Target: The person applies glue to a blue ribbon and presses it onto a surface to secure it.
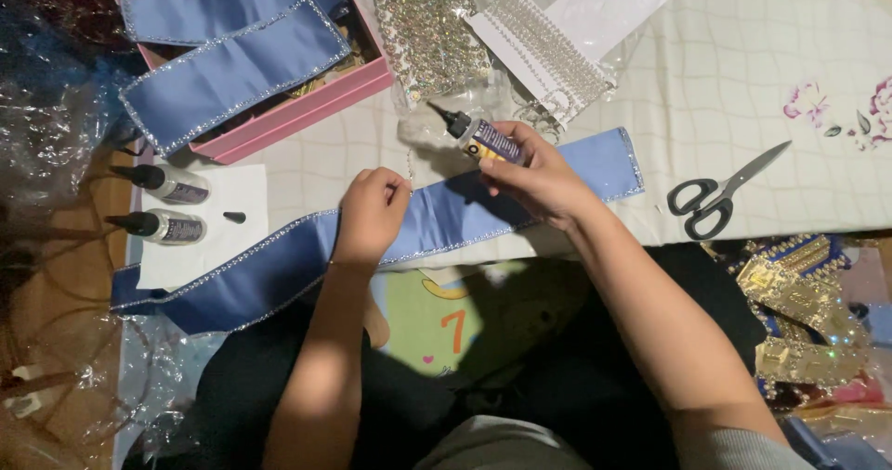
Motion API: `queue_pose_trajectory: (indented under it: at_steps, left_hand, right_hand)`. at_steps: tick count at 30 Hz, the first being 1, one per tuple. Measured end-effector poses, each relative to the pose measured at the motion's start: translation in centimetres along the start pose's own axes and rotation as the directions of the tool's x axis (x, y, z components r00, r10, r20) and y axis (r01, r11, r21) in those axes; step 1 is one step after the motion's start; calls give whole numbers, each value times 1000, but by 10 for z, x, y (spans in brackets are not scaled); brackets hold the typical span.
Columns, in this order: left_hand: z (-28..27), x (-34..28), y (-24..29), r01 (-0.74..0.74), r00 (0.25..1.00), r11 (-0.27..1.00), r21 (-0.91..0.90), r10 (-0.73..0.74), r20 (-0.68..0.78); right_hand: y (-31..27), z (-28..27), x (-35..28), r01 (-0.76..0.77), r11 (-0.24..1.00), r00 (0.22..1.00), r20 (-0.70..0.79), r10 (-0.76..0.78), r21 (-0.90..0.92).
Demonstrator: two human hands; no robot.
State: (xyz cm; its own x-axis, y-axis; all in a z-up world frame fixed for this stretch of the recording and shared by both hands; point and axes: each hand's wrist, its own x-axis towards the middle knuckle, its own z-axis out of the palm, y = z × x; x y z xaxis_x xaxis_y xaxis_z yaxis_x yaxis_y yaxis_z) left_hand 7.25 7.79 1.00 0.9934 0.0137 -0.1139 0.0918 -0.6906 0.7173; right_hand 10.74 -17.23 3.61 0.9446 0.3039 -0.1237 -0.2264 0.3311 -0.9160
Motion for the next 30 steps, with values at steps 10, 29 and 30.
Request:
queue_pose_trajectory:
  at_steps: [10, 29, 30]
  left_hand:
    - [2, 3, -7, 10, 1000, 999, -49, -10, -2]
    - [0, 3, -1, 5, 1000, 1000, 17, -5, -16]
    - [-1, 2, 1, 19, 1000, 1000, 18, -19, -5]
  right_hand:
    - [35, -25, 29, 55, 986, 993, -116, -36, 158]
    - [26, 36, 34, 260, 953, 965, 72, -251, -154]
    - [29, 40, 34, 269, 950, 963, 76, -259, -162]
